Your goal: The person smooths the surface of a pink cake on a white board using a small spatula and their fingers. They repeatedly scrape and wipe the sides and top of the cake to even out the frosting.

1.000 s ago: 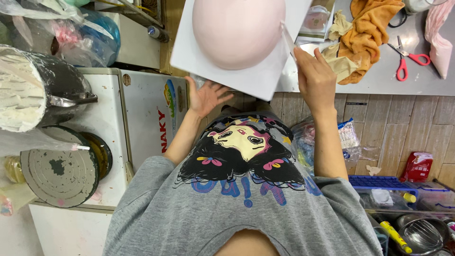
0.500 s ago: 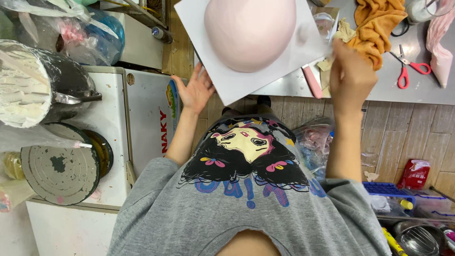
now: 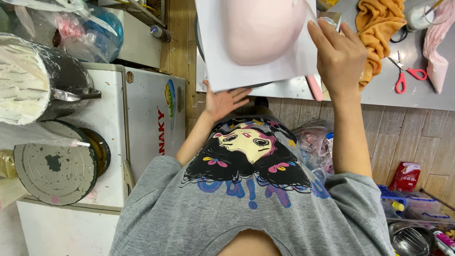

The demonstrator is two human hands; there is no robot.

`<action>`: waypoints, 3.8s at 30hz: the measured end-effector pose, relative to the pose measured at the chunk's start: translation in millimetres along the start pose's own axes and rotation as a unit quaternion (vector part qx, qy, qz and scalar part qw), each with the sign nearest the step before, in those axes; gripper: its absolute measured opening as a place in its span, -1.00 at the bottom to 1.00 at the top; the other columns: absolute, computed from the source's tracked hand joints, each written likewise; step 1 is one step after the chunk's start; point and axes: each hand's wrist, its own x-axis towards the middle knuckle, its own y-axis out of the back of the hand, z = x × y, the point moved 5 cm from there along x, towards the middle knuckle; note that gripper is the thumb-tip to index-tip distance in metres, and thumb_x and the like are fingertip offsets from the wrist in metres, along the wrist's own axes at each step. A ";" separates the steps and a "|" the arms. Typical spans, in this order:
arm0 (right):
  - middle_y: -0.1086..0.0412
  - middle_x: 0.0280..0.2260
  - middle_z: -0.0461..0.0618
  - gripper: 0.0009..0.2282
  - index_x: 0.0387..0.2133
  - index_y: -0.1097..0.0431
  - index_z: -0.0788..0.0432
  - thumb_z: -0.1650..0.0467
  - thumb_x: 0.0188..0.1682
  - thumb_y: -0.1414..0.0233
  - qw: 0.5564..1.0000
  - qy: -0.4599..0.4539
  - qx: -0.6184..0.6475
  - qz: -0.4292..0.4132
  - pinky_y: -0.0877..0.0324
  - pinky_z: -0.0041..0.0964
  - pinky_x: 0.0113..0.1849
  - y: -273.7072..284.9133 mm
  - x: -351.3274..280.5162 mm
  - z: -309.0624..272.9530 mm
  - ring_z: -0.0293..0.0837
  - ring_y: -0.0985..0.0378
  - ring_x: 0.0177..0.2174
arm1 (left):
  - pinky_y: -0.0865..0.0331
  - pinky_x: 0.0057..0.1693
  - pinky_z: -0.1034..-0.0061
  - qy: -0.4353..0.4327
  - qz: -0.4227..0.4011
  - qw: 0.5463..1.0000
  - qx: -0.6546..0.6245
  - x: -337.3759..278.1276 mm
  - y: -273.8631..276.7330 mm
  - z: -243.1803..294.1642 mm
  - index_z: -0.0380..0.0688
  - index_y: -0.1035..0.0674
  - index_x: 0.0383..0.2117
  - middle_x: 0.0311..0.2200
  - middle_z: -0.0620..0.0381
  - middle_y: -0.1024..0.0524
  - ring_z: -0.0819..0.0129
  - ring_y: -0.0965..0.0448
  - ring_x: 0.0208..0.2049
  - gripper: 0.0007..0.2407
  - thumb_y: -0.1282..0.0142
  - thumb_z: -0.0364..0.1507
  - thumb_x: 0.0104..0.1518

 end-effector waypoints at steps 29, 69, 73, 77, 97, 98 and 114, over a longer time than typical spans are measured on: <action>-0.51 0.04 -0.07 -0.72 0.10 -0.45 0.06 0.50 0.13 -0.06 0.976 0.148 -0.123 -0.105 -0.28 -0.02 0.25 1.0 25.7 -47.7 -0.25 -0.62 -0.22 | 0.26 0.50 -0.16 -0.159 0.151 0.970 0.105 0.6 47.3 69.3 -0.06 0.11 0.47 0.48 -0.13 0.10 -0.07 0.15 0.49 0.06 0.60 0.44 -0.14; -0.55 -0.15 -0.10 -0.75 -0.07 -0.50 0.14 0.57 -0.01 -0.09 0.984 0.083 -0.150 -0.044 -0.45 -0.31 -0.20 43.9 71.0 -46.3 -0.11 -0.60 -0.29 | -0.18 0.40 -0.03 -0.133 0.086 0.973 0.171 -20.3 8.6 79.6 -0.14 0.02 0.47 0.41 -0.26 -0.12 -0.07 -0.23 0.39 0.03 0.61 0.41 -0.05; -0.56 -0.13 -0.08 -0.68 -0.05 -0.53 0.14 0.60 -0.06 -0.04 0.983 0.079 -0.160 -0.040 -0.50 -0.27 -0.15 24.2 67.1 -51.9 -0.11 -0.57 -0.34 | -0.23 0.34 -0.08 -0.118 0.090 0.975 0.167 -21.8 2.3 73.5 -0.11 0.00 0.45 0.37 -0.29 -0.11 -0.14 -0.29 0.31 0.01 0.61 0.40 -0.06; -0.54 -0.10 0.01 -0.69 -0.03 -0.50 0.19 0.60 -0.04 -0.02 0.987 0.088 -0.128 -0.032 -0.51 -0.15 0.00 27.9 45.0 -75.8 -0.13 -0.59 -0.31 | -0.25 0.35 -0.06 -0.086 0.082 0.978 0.173 -26.4 1.7 56.7 -0.12 0.01 0.44 0.39 -0.32 -0.11 -0.10 -0.32 0.33 -0.02 0.60 0.38 -0.03; -0.60 -0.14 0.10 -0.82 0.12 -0.45 0.34 0.60 0.31 -0.02 0.897 -0.309 0.278 0.153 -0.67 -0.28 -0.09 -113.6 -91.0 40.4 -0.15 -0.69 -0.21 | -0.27 0.35 0.03 -0.074 0.059 0.967 0.236 -35.9 -16.2 82.4 -0.16 0.05 0.45 0.36 -0.36 -0.16 -0.12 -0.33 0.35 0.00 0.55 0.38 -0.01; -0.58 -0.15 0.09 -0.85 0.11 -0.47 0.33 0.59 0.35 -0.03 0.893 -0.309 0.289 0.152 -0.65 -0.27 -0.07 -116.0 -84.9 33.6 -0.15 -0.65 -0.21 | -0.26 0.35 0.03 -0.072 0.060 0.966 0.241 -37.0 -16.4 83.0 -0.14 0.06 0.45 0.36 -0.33 -0.16 -0.12 -0.33 0.35 -0.01 0.55 0.38 -0.01; -0.60 -0.10 0.16 -0.74 0.15 -0.43 0.26 0.62 0.22 0.00 0.909 -0.314 0.235 0.143 -0.60 -0.36 -0.18 -76.2 -82.4 -56.7 -0.08 -0.73 -0.10 | -0.08 0.44 -0.08 -0.018 0.074 0.966 0.245 -40.5 -13.2 60.3 0.00 0.08 0.46 0.44 -0.14 -0.05 -0.10 -0.22 0.40 -0.04 0.65 0.38 -0.04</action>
